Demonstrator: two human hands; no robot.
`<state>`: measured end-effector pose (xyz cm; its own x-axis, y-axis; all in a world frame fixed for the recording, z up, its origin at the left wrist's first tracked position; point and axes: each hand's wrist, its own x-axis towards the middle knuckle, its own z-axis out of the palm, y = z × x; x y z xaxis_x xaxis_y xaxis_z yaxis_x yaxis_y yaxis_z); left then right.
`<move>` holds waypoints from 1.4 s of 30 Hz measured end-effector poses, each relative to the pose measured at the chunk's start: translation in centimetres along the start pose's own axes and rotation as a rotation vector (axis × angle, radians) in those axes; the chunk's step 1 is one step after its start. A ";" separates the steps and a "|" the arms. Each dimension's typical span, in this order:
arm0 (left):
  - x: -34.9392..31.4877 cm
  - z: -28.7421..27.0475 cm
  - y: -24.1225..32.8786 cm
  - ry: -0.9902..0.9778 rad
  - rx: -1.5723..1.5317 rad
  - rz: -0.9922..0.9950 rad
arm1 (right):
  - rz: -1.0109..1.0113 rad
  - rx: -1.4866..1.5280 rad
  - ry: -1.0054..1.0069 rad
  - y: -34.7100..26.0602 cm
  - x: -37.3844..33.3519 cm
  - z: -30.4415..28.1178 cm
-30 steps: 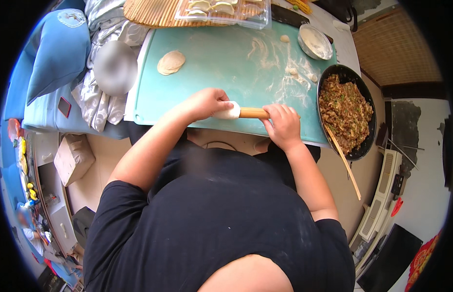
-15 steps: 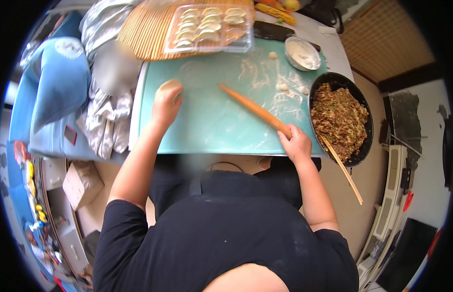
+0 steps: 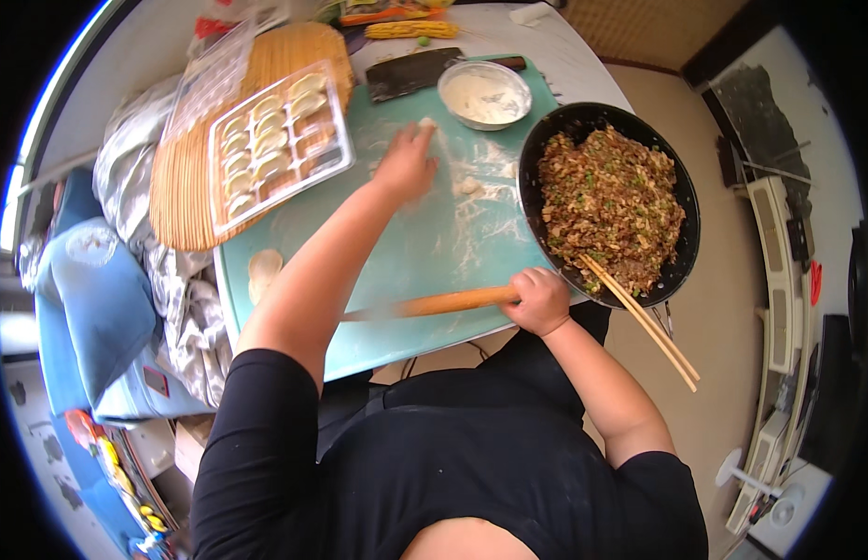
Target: The person rolls small dough balls into flat circular wrappers using a rolling pin on a floured board. They then use chopsticks to place a meat and vegetable filling onto a wrapper and fold it into a dumpling shape.
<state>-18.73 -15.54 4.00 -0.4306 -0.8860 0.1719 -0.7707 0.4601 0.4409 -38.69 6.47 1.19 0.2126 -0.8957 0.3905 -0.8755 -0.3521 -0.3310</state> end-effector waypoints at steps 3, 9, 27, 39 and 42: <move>4.4 2.7 -1.4 -0.113 0.141 -0.021 | 0.006 0.016 0.004 0.0 -0.4 0.2; -2.6 2.5 -1.6 -0.107 0.191 0.361 | 0.001 0.045 -0.004 0.2 -0.5 -0.1; -9.6 1.2 -1.5 -0.003 0.277 0.074 | -0.072 -0.014 0.050 0.3 -0.3 0.1; -10.6 0.7 -1.4 -0.042 0.415 0.115 | -0.081 0.016 0.053 0.2 -0.5 0.3; -9.8 0.9 -2.1 0.013 0.416 0.041 | -0.092 0.009 0.047 0.2 -0.3 0.1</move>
<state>-13.34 -7.71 0.62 -0.4607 -0.8660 0.1946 -0.8783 0.4764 0.0409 -38.92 6.67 0.92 0.2707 -0.8460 0.4594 -0.8492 -0.4346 -0.2999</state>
